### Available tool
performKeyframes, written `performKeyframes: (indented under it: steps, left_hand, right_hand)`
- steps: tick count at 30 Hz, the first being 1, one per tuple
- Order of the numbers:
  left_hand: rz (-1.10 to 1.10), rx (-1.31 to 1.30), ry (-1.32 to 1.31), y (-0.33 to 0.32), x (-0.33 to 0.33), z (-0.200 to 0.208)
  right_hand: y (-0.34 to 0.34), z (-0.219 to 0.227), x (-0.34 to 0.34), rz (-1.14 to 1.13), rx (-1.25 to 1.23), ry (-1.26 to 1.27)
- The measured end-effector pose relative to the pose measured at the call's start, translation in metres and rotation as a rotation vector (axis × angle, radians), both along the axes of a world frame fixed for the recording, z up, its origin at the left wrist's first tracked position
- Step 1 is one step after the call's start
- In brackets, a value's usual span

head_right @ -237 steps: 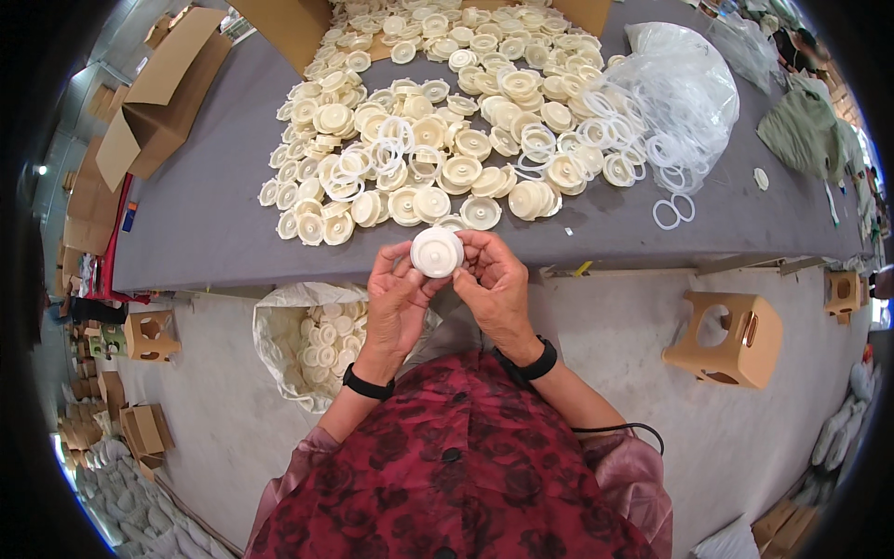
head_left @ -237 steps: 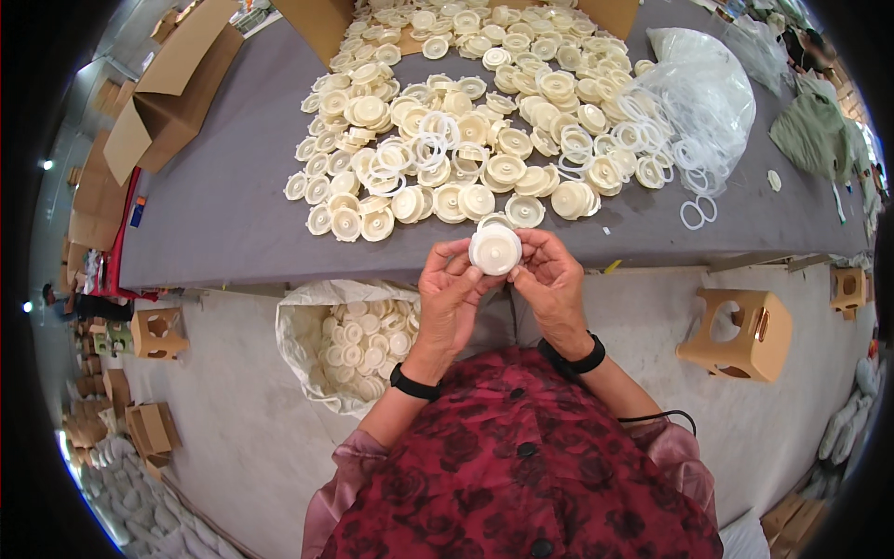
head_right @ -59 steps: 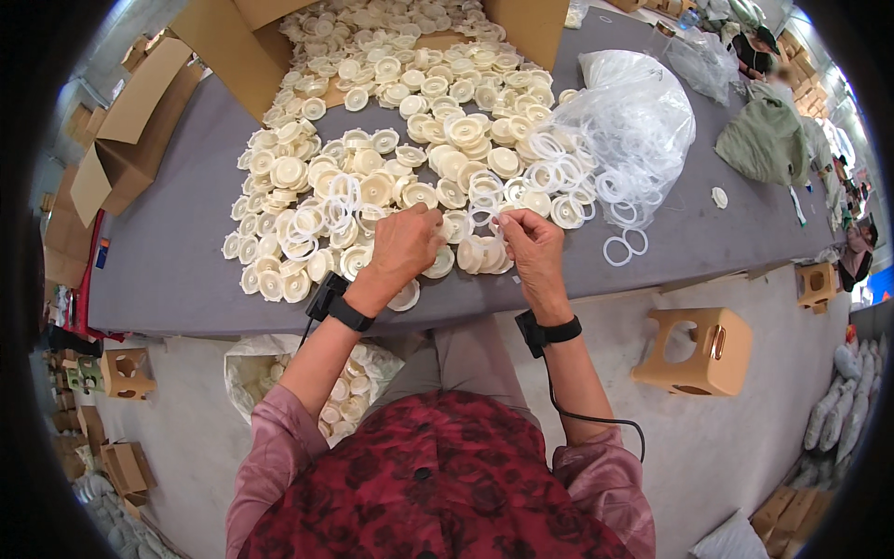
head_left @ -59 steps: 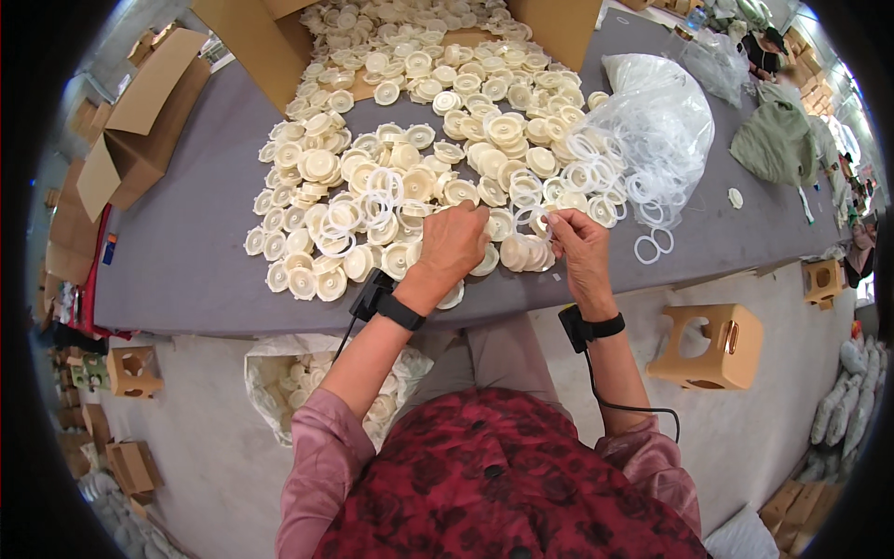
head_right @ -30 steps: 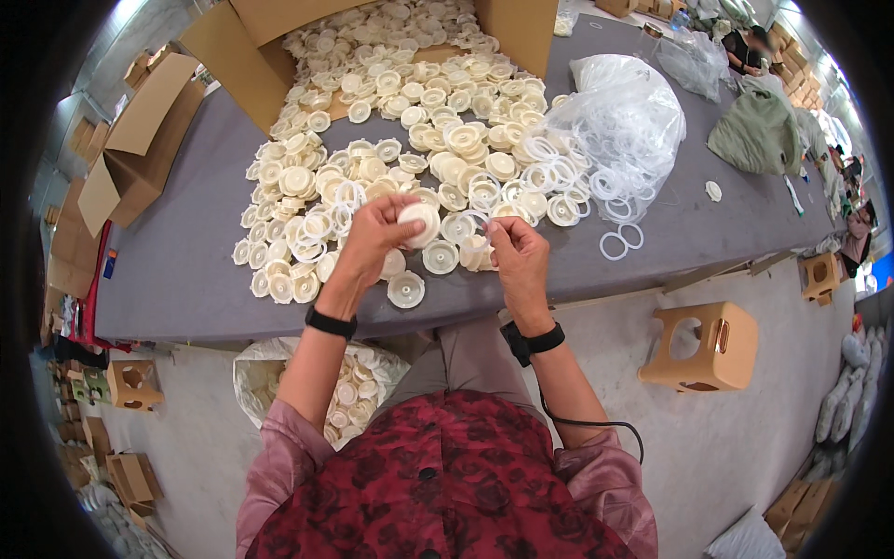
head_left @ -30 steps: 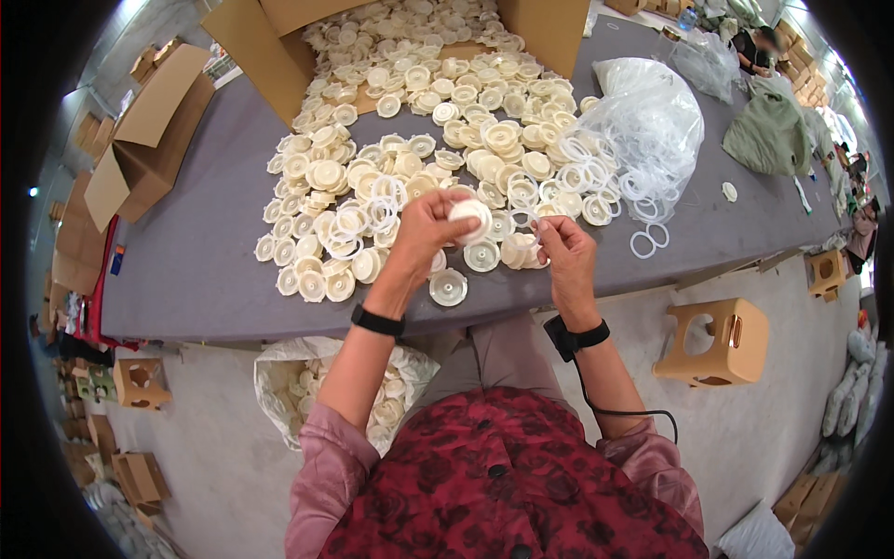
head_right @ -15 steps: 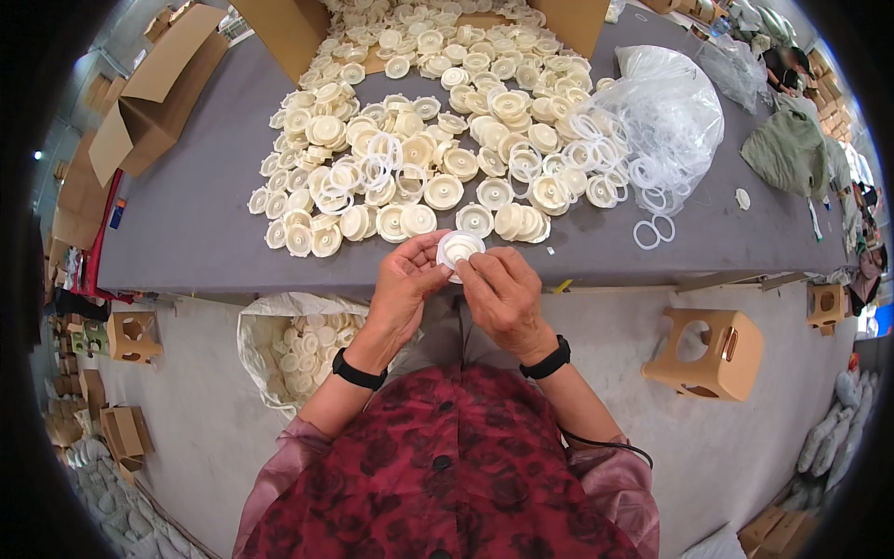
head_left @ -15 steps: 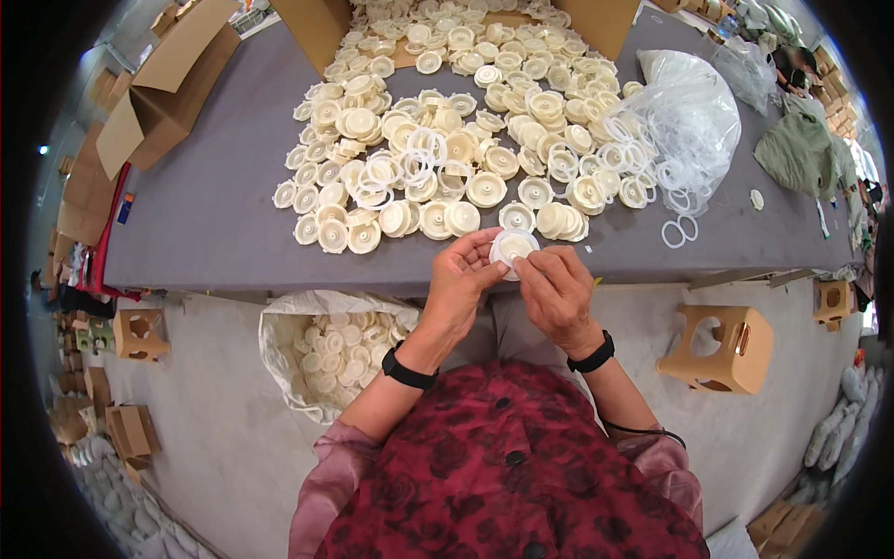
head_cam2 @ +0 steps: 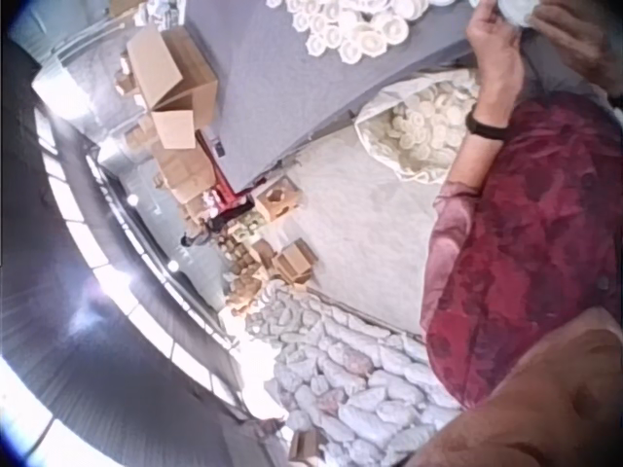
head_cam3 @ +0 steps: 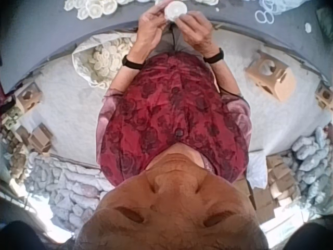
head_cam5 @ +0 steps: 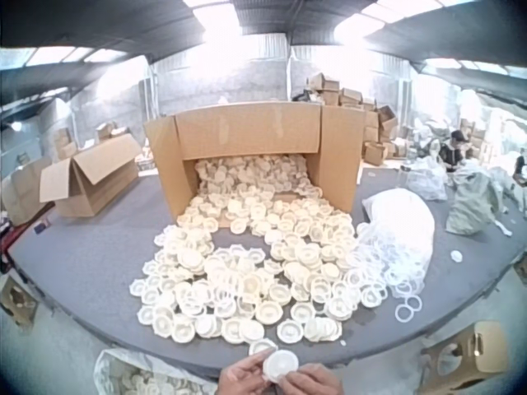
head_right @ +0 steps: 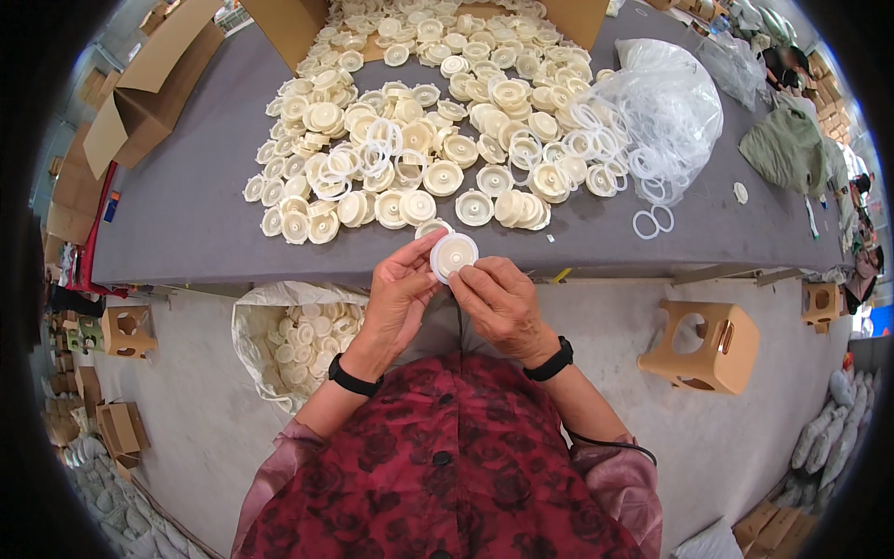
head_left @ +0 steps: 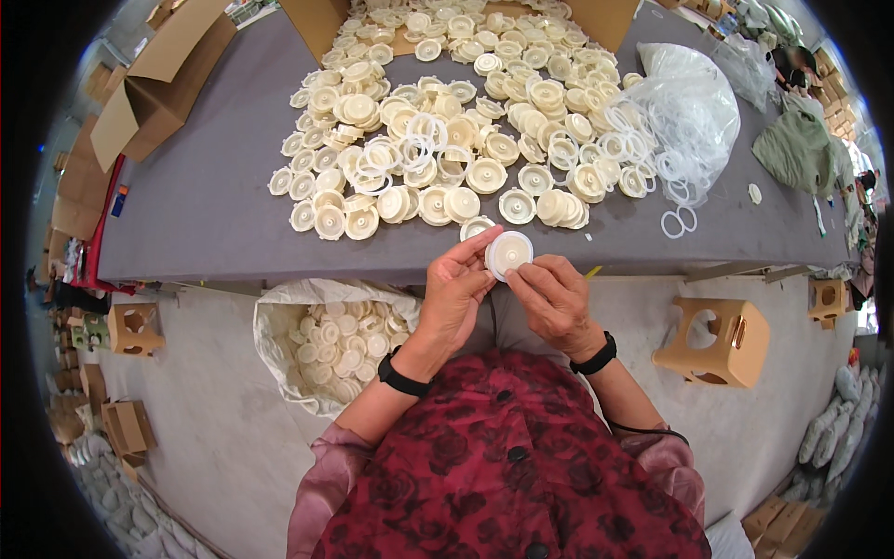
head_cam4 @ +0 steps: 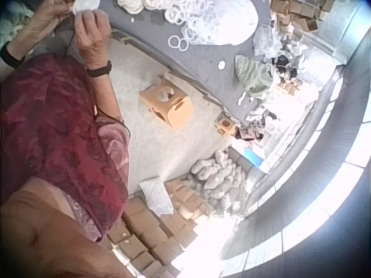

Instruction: The person is manually assembling small white plastic circular components and placing them into a bag.

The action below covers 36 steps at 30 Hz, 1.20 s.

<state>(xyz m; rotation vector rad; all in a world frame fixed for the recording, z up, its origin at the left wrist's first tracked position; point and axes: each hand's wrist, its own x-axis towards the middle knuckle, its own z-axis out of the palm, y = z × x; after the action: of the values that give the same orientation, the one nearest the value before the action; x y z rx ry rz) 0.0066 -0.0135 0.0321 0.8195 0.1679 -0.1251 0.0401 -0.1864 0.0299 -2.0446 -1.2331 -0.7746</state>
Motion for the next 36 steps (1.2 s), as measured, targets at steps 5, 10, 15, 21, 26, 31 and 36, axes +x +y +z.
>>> performKeyframes:
  steps: [5, 10, 15, 21, 26, 31, 36]
  left_hand:
    - [0.033, -0.013, 0.026, -0.003, -0.003, -0.003]
    - [0.088, 0.057, 0.012, -0.003, -0.004, -0.012]
    - [0.091, -0.106, 0.093, 0.000, -0.003, -0.015]
    - [0.120, -0.005, 0.059, -0.002, -0.005, -0.024]
    - [0.117, 0.016, 0.038, 0.001, -0.006, -0.027]
    - [0.113, -0.018, 0.013, 0.000, -0.007, -0.028]
    - [0.095, 0.066, -0.038, 0.001, -0.010, -0.029]
  right_hand:
    - [0.000, 0.000, -0.001, 0.021, -0.020, 0.016]
    - [-0.001, -0.001, -0.002, -0.045, -0.002, 0.016]
    - [-0.004, -0.005, 0.003, -0.011, 0.099, 0.141]
    - [-0.006, 0.005, 0.001, -0.019, 0.445, 0.671]
    - [-0.002, 0.011, -0.005, 0.102, 0.827, 1.206]
    - [0.004, -0.007, -0.007, 0.029, 0.722, 1.229]
    - [0.007, -0.008, -0.007, -0.045, 0.682, 1.214]
